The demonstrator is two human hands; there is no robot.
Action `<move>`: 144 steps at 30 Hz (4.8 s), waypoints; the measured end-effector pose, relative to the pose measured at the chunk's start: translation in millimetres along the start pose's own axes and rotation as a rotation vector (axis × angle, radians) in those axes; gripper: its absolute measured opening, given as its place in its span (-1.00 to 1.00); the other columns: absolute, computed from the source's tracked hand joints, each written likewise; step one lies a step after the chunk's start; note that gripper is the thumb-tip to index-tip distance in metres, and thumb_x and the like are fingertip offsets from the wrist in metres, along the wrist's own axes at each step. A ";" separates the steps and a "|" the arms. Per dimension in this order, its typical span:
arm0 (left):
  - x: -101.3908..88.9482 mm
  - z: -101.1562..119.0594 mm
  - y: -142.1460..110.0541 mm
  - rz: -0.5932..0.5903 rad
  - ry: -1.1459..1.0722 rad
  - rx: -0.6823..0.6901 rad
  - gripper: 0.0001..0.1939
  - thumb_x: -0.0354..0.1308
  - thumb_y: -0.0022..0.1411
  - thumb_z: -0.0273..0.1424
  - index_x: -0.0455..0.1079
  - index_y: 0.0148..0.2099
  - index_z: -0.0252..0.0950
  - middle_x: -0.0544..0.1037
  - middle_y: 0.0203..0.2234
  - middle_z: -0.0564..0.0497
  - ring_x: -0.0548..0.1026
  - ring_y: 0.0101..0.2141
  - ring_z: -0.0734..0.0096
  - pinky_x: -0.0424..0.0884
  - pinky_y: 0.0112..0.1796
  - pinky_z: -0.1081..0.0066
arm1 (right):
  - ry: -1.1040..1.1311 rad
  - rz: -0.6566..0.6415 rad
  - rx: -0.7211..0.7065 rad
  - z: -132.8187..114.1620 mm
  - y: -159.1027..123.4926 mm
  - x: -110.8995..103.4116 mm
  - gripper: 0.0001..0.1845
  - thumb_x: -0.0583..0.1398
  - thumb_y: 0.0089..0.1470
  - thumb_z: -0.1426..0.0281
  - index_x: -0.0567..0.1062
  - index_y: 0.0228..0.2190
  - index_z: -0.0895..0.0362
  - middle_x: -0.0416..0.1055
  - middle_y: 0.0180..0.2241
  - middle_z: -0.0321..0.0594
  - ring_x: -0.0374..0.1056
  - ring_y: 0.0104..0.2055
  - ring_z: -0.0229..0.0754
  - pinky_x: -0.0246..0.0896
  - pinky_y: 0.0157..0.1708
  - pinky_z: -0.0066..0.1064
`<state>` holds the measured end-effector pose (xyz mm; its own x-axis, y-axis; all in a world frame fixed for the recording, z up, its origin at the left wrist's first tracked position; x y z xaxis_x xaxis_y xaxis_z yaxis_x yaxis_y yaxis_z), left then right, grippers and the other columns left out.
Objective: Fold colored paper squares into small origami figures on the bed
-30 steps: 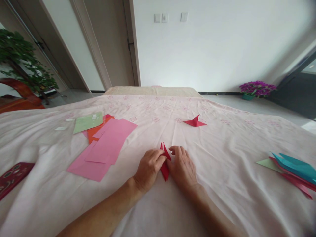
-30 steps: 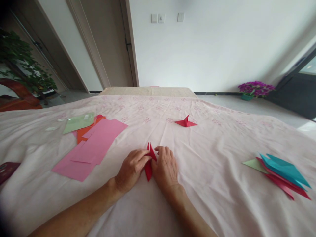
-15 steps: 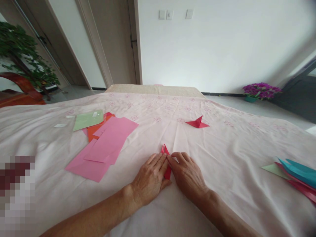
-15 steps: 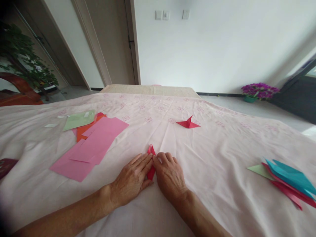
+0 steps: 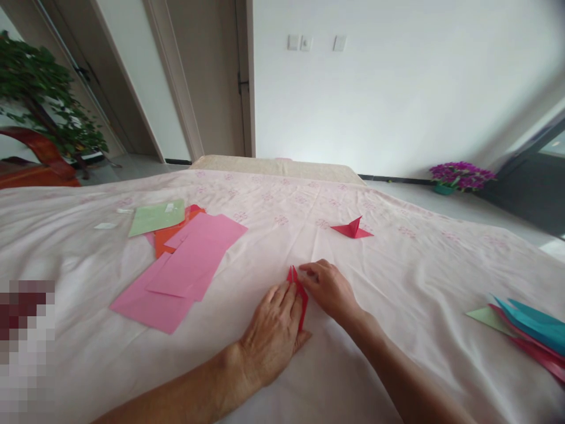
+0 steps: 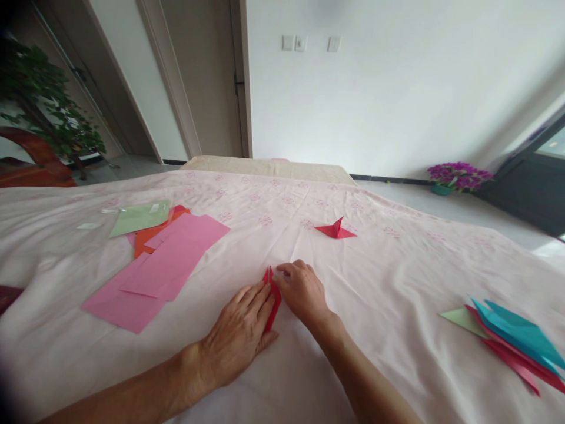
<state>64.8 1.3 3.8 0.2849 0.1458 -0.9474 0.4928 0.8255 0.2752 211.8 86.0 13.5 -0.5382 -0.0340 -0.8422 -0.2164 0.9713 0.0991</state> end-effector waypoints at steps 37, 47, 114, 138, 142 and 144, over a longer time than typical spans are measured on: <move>-9.3 -20.9 21.9 0.087 -0.026 -0.462 -0.65 0.30 0.10 -0.35 0.37 -0.06 -0.24 0.44 -0.15 -0.08 0.42 -0.13 0.16 0.36 -0.12 0.20 | -0.115 0.045 -0.175 3.2 -24.0 4.1 -0.66 0.19 0.12 0.30 0.43 -0.03 -0.05 0.33 -0.06 -0.18 0.17 -0.02 -0.05 0.05 -0.05 -0.24; -2.3 -24.0 30.5 0.036 -0.200 -0.593 -0.78 0.27 0.05 -0.24 0.45 -0.32 -0.29 0.49 -0.31 -0.08 0.42 -0.19 0.16 0.28 -0.16 0.31 | 0.079 0.066 -0.099 9.2 -29.3 5.1 -0.71 0.25 0.05 0.27 0.53 -0.15 0.01 0.41 -0.13 -0.18 0.20 -0.03 0.00 0.04 -0.05 -0.21; -61.4 7.9 28.6 0.142 -1.337 -0.547 -0.57 0.17 0.15 -0.01 0.41 -0.41 -0.34 0.30 -0.61 0.11 0.22 -0.54 0.52 0.15 -0.50 0.52 | 1.400 0.099 0.042 -56.0 -42.6 -56.2 -0.78 0.36 -0.11 0.22 0.57 -0.44 0.11 0.47 -0.47 -0.28 0.26 -0.45 -0.28 0.15 -0.39 -0.41; -60.5 -8.1 26.7 -0.162 -1.580 -0.605 -0.62 0.31 0.07 -0.13 0.42 -0.37 -0.39 0.41 -0.53 0.05 0.25 -0.53 0.58 0.14 -0.47 0.55 | 1.374 -0.129 0.014 -55.0 -39.2 -70.3 -0.80 0.37 -0.17 0.27 0.57 -0.46 0.10 0.38 -0.53 -0.34 0.12 -0.52 -0.35 -0.03 -0.52 -0.47; -58.6 -10.0 26.4 -0.171 -1.678 -0.633 -0.65 0.34 0.05 -0.17 0.46 -0.32 -0.40 0.44 -0.52 0.04 0.29 -0.54 0.60 0.17 -0.48 0.58 | 1.358 -0.123 -0.012 -50.9 -36.7 -72.1 -0.76 0.39 -0.18 0.24 0.56 -0.46 0.11 0.40 -0.53 -0.33 0.15 -0.52 -0.36 -0.03 -0.55 -0.49; -58.6 -10.2 26.2 -0.175 -1.712 -0.632 -0.67 0.34 0.07 -0.21 0.46 -0.32 -0.41 0.44 -0.53 0.04 0.30 -0.55 0.62 0.18 -0.49 0.60 | 1.339 -0.121 0.010 -49.1 -35.7 -71.8 -0.77 0.39 -0.19 0.25 0.55 -0.48 0.11 0.39 -0.53 -0.33 0.14 -0.53 -0.37 -0.04 -0.56 -0.50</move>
<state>52.7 19.9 64.8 0.8986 -0.2718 0.3444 0.3739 0.8851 -0.2771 218.1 42.2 96.4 -0.8942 -0.3158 0.3172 -0.3159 0.9473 0.0526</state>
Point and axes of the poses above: each hand's wrist, its own y-axis towards the middle knuckle, its own x-axis out of the palm, z = x × y, the point moved 2 cm from there along y, towards the middle knuckle
